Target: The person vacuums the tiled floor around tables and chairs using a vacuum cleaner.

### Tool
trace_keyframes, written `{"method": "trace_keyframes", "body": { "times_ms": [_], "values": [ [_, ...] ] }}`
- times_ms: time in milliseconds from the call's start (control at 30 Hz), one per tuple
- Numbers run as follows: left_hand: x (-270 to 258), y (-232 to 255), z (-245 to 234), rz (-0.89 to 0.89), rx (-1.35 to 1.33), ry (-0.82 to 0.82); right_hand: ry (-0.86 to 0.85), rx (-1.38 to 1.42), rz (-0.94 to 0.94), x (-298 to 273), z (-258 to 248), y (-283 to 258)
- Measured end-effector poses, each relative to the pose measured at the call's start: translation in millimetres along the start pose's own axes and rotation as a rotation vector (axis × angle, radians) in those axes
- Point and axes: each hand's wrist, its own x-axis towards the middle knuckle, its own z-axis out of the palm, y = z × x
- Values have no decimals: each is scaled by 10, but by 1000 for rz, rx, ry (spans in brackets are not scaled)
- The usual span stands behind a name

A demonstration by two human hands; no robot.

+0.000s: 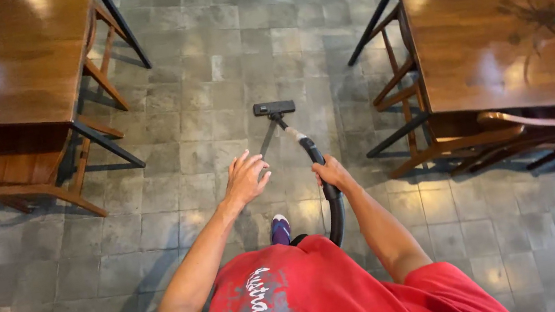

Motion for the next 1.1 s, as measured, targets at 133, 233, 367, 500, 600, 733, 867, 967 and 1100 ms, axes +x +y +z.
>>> {"method": "trace_keyframes", "body": {
  "times_ms": [133, 233, 367, 500, 600, 733, 867, 967, 1100],
  "values": [
    [195, -52, 54, -15, 14, 7, -9, 56, 95, 551, -101, -248],
    [359, -90, 138, -29, 5, 16, -23, 54, 74, 641, -161, -402],
    [582, -121, 265, -23, 20, -1, -62, -78, 50, 341, -279, -570],
    [807, -109, 384, 3, 11, -25, -104, -124, 62, -172, -399, -606],
    [946, -102, 475, 18, 3, -42, -179, -111, 67, -537, -477, -597],
    [1085, -130, 545, 35, -1, -23, -126, -108, 122, -756, -500, -688],
    [1093, -156, 510, 11, -12, -25, -101, -148, 120, -595, -441, -774],
    [1109, -219, 396, -19, -8, -20, -96, -200, 36, -230, -351, -798],
    [1037, -372, 284, -53, -4, 8, -109, -125, -19, 431, -137, -834]
  ]
}}
